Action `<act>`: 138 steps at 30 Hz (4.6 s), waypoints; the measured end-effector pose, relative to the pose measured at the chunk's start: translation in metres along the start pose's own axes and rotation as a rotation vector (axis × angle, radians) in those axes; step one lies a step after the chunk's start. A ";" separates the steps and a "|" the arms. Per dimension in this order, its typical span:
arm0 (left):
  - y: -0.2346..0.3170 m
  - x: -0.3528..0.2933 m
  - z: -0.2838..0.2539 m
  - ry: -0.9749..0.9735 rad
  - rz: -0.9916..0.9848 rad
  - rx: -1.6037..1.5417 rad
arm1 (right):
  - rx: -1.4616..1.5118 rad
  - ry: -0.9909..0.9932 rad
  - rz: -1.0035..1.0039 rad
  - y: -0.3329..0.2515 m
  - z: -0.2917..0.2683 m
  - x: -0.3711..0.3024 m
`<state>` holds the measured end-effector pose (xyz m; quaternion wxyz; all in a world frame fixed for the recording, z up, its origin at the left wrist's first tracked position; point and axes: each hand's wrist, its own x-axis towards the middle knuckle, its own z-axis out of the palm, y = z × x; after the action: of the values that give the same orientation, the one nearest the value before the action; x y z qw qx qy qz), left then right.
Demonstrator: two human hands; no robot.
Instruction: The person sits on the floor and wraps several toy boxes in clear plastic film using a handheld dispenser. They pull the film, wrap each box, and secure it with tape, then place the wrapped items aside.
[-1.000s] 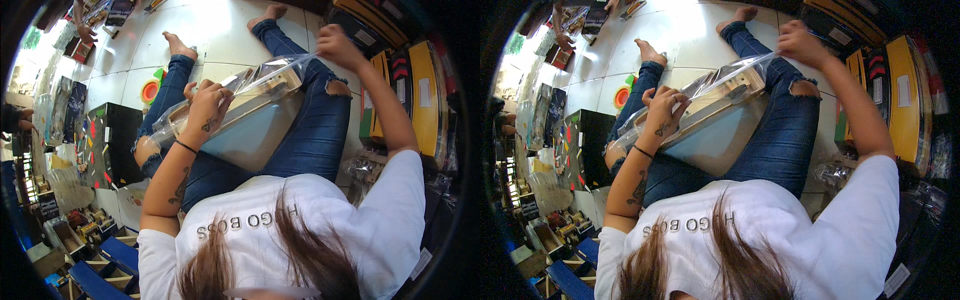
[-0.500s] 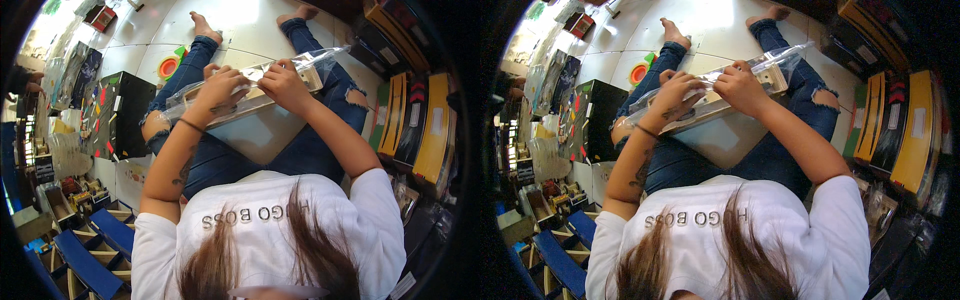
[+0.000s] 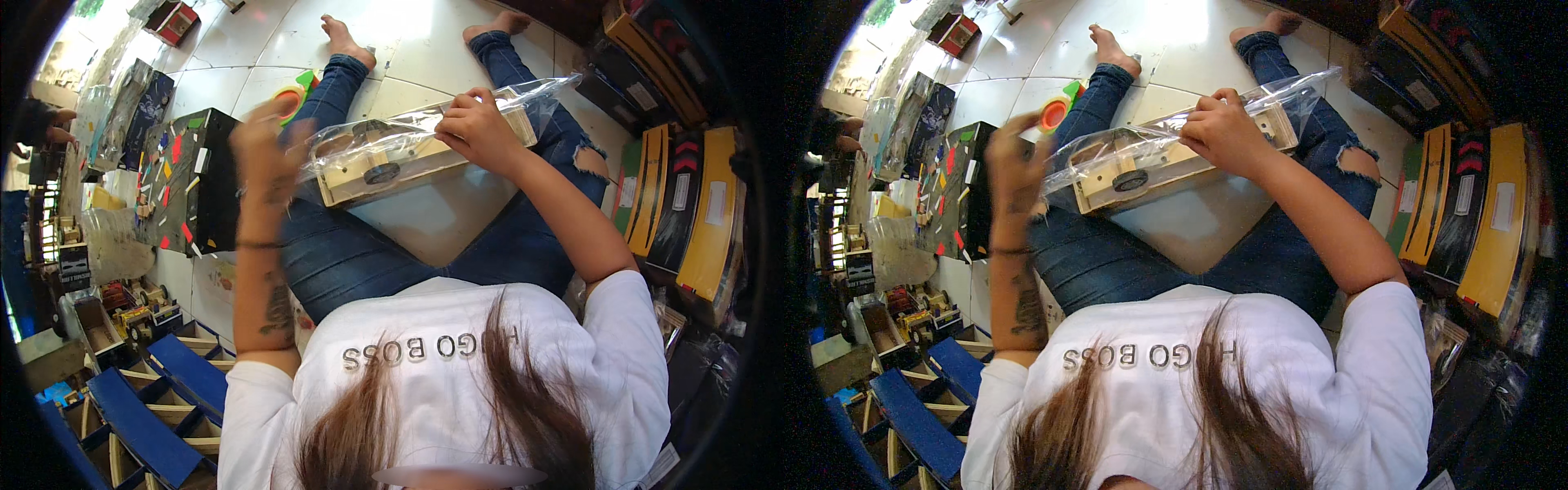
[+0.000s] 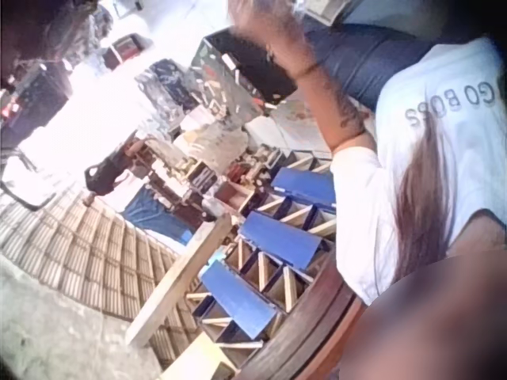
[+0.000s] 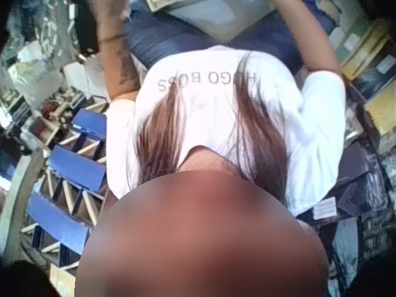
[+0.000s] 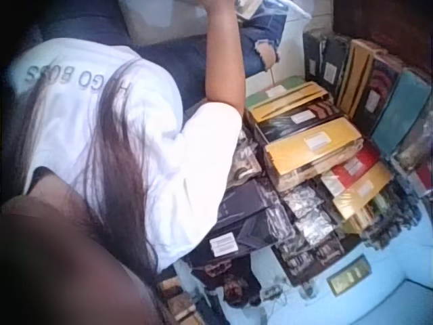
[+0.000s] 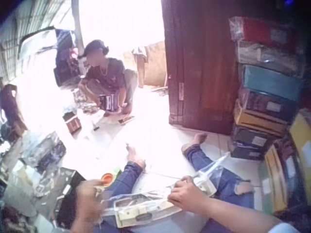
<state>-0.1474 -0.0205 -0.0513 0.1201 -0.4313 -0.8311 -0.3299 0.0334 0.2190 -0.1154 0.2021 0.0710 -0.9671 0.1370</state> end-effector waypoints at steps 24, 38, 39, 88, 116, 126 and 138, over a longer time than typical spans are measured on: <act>0.030 -0.014 0.126 -0.507 0.187 -0.378 | -0.525 -0.037 0.180 0.068 -0.126 -0.049; 0.072 -0.025 0.147 -0.430 0.294 0.223 | -0.050 -0.135 -0.018 0.030 0.021 -0.009; 0.068 -0.025 0.149 -0.497 0.351 0.291 | -0.058 -0.189 0.014 0.029 0.020 -0.006; 0.026 -0.014 0.163 -0.664 0.163 -0.201 | 0.008 -0.916 0.869 0.082 -0.005 0.174; 0.027 -0.015 0.162 -0.619 0.146 -0.252 | -0.036 -0.270 0.682 0.030 -0.056 0.091; 0.025 -0.013 0.161 -0.619 0.139 -0.293 | 0.007 -0.810 0.770 0.070 -0.008 0.171; 0.026 -0.013 0.163 -0.618 0.146 -0.308 | -0.144 -0.949 0.675 0.057 -0.003 0.178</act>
<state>-0.1052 0.0880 -0.1683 -0.1803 -0.5822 -0.7355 -0.2960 -0.1386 0.2600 -0.0529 -0.3037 -0.2014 -0.9277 0.0811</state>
